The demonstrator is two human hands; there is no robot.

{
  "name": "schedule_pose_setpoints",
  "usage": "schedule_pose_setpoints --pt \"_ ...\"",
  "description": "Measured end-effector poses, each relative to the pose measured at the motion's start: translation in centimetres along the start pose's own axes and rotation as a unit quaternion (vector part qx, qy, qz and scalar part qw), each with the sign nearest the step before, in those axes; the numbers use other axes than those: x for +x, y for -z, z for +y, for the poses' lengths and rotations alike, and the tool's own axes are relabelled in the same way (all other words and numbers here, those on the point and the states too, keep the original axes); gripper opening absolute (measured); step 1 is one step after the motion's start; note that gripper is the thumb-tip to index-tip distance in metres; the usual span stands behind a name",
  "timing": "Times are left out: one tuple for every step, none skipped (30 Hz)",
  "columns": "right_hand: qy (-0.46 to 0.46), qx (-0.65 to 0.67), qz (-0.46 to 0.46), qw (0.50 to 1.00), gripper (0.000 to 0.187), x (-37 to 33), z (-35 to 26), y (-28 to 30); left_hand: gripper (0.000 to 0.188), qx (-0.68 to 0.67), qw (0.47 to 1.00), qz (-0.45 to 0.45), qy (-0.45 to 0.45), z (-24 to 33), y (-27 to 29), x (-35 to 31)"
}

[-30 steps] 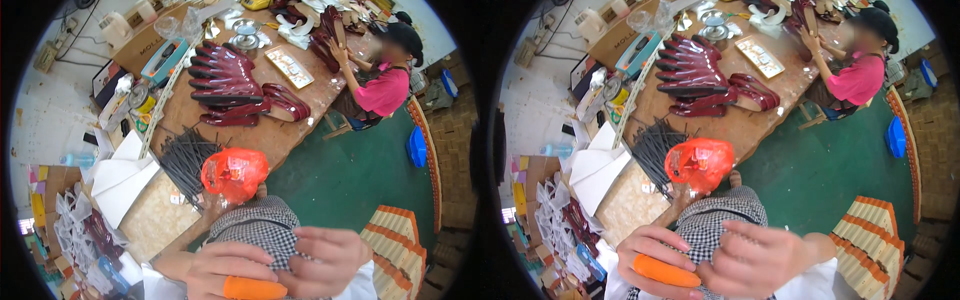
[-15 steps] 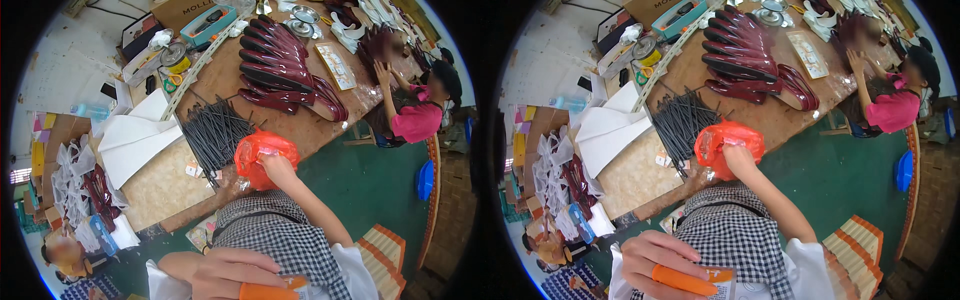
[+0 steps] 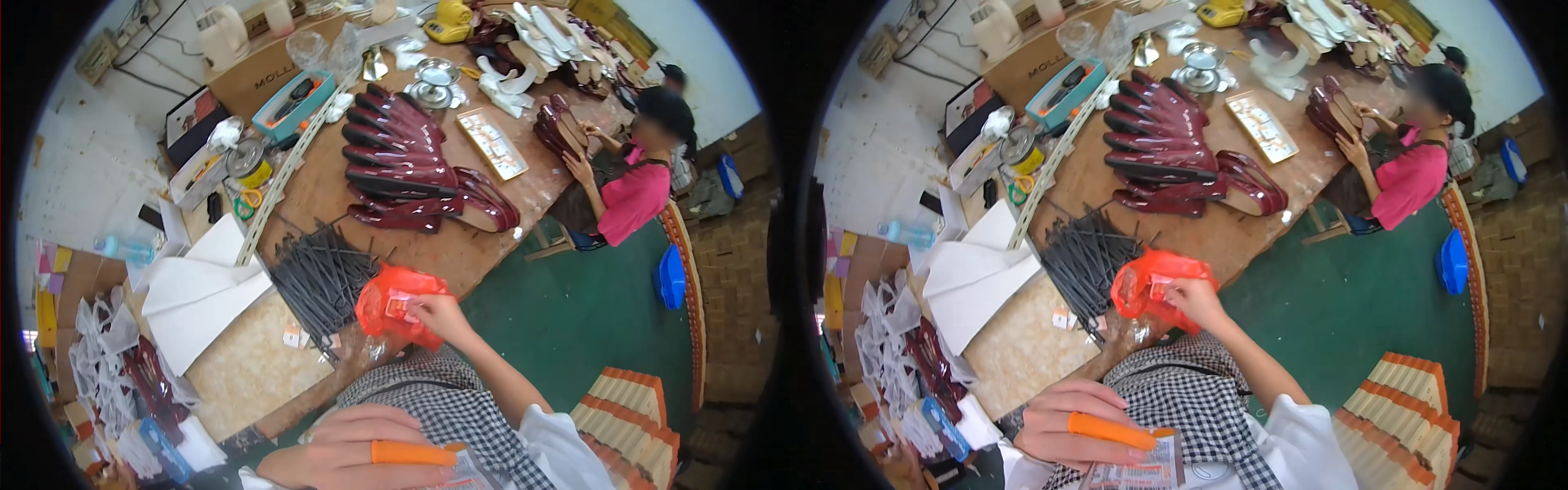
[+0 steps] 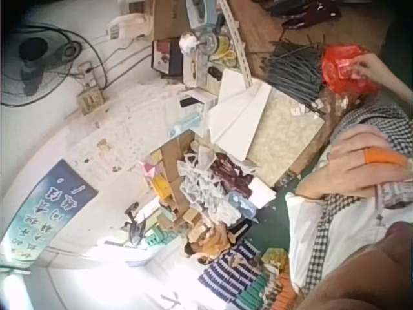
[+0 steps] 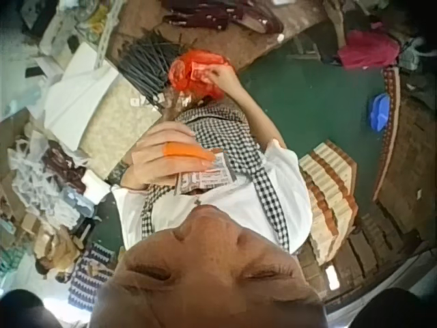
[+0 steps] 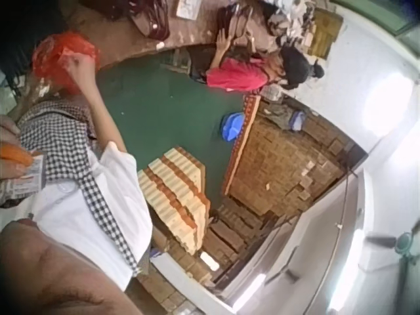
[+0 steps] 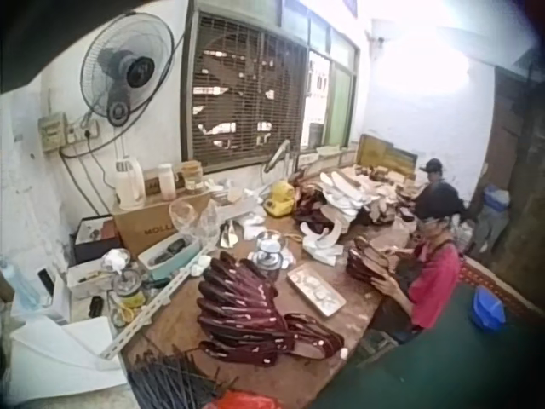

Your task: The person retrieves a bundle of black rods from a large sack and places them on a workbench. They then open a red plastic bag containing small packets, remove one packet, and place it on the floor. The person walks back to the workbench, picks up a white sheet of paper, and places it on the table.

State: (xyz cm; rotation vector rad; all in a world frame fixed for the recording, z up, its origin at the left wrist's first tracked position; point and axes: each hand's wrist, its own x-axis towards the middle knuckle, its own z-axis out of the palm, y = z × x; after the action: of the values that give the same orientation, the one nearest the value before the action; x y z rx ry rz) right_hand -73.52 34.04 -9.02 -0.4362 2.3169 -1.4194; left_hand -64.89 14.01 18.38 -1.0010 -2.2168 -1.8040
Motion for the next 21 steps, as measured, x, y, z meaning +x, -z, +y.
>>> schedule_pose_setpoints --pt "-0.073 0.103 0.029 0.992 0.020 -1.0 -0.1 3.0 0.012 -0.015 1.000 0.008 -0.010 -0.9 -0.4 0.5" --pt "-0.123 0.256 0.062 0.957 0.022 -1.5 -0.2 5.0 0.013 -0.017 0.999 0.025 -0.008 -1.0 -0.8 0.7" --pt "-0.136 0.341 0.085 0.926 0.024 -1.9 -0.4 7.1 0.013 -0.007 0.999 0.037 -0.005 -1.0 -1.1 0.7" --pt "-0.131 0.436 0.138 0.880 0.027 -2.3 0.8 8.6 0.013 -0.003 0.999 0.046 -0.007 -1.3 -1.4 0.7" --pt "-0.126 0.524 0.193 0.820 0.032 -2.8 2.3 9.7 0.013 -0.006 0.999 0.052 -0.005 -1.9 -1.7 0.7" --pt "-0.114 0.564 0.228 0.785 0.034 -3.4 3.8 10.7 0.017 -0.003 0.998 0.064 0.005 -2.4 -2.0 0.9" --pt "-0.102 0.609 0.240 0.749 0.036 -2.9 4.6 10.9 0.020 0.008 0.997 0.076 0.019 -2.0 -2.2 0.7" --pt "-0.087 0.650 0.265 0.707 0.038 -3.0 5.5 11.4 0.022 0.009 0.996 0.078 0.030 -2.2 -2.4 0.8" --pt "-0.081 0.662 0.274 0.692 0.039 -3.3 6.4 11.8 0.025 0.011 0.996 0.082 0.040 -2.5 -2.6 0.8" --pt "-0.075 0.679 0.276 0.677 0.040 -3.0 7.1 11.9 0.027 0.013 0.996 0.078 0.042 -2.7 -2.6 0.5" --pt "-0.069 0.694 0.277 0.661 0.041 -2.7 7.7 12.0 0.027 0.015 0.996 0.081 0.046 -2.7 -2.8 0.5" --pt "-0.089 0.690 0.264 0.667 0.041 -1.6 8.6 11.5 0.026 0.029 0.994 0.092 0.057 -2.1 -2.8 0.2" --pt "-0.104 0.681 0.268 0.674 0.042 -1.1 9.6 11.9 0.025 0.029 0.993 0.096 0.058 -2.3 -2.9 0.3" --pt "-0.119 0.671 0.271 0.680 0.043 -0.8 10.6 12.4 0.025 0.027 0.994 0.092 0.059 -2.4 -3.0 0.4" --pt "-0.072 0.672 0.285 0.680 0.047 0.8 10.2 13.5 0.025 0.030 0.993 0.092 0.061 -2.4 -3.0 0.4" --pt "-0.027 0.674 0.292 0.678 0.051 3.2 8.9 15.0 0.025 0.038 0.993 0.095 0.067 -2.0 -3.0 0.2" --pt "0.015 0.671 0.306 0.675 0.055 4.8 8.0 16.3 0.025 0.038 0.993 0.092 0.065 -2.1 -3.1 0.2" --pt "-0.026 0.640 0.298 0.707 0.058 5.7 7.3 17.2 0.025 0.037 0.994 0.087 0.063 -2.2 -3.1 0.4" --pt "-0.064 0.609 0.287 0.736 0.063 6.9 6.4 18.0 0.025 0.039 0.994 0.082 0.058 -2.2 -3.1 0.5" --pt "-0.100 0.576 0.275 0.763 0.067 7.6 5.7 18.1 0.025 0.048 0.994 0.080 0.053 -2.1 -3.2 0.5" --pt "-0.104 0.507 0.244 0.820 0.074 6.9 5.4 16.3 0.025 0.057 0.994 0.078 0.048 -2.0 -3.3 0.4"
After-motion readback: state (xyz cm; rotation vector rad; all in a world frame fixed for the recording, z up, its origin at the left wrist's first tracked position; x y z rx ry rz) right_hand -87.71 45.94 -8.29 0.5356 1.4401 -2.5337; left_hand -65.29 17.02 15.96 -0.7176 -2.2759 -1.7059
